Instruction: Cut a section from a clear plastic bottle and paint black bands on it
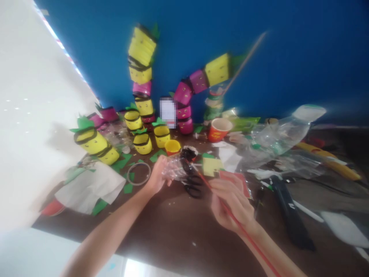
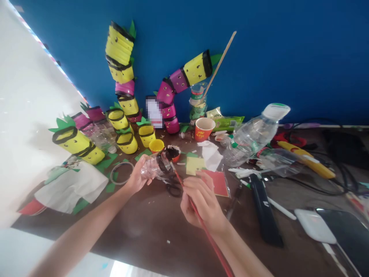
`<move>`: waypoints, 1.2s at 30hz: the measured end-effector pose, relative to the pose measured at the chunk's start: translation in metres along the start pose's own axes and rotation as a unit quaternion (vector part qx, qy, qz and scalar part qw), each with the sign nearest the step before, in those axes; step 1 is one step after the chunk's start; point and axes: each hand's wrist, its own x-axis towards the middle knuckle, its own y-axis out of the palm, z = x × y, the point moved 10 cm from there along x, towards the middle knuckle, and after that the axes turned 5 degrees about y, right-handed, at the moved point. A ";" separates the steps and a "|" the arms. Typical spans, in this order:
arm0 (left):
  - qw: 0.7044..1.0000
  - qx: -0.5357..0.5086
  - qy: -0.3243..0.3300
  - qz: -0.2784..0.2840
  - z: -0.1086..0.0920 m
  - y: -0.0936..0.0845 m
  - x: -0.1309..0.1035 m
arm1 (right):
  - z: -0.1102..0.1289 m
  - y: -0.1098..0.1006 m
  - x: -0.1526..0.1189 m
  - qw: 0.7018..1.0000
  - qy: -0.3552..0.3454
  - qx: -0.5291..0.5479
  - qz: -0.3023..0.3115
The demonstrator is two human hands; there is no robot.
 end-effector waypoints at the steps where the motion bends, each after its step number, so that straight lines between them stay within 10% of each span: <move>1: 1.000 -0.002 -0.001 0.003 0.000 0.001 0.000 | 0.001 0.000 0.000 1.000 0.000 -0.001 0.000; 36: 1.000 -0.002 -0.007 0.010 -0.003 0.008 -0.002 | 0.008 0.002 0.007 0.998 -0.008 -0.050 0.027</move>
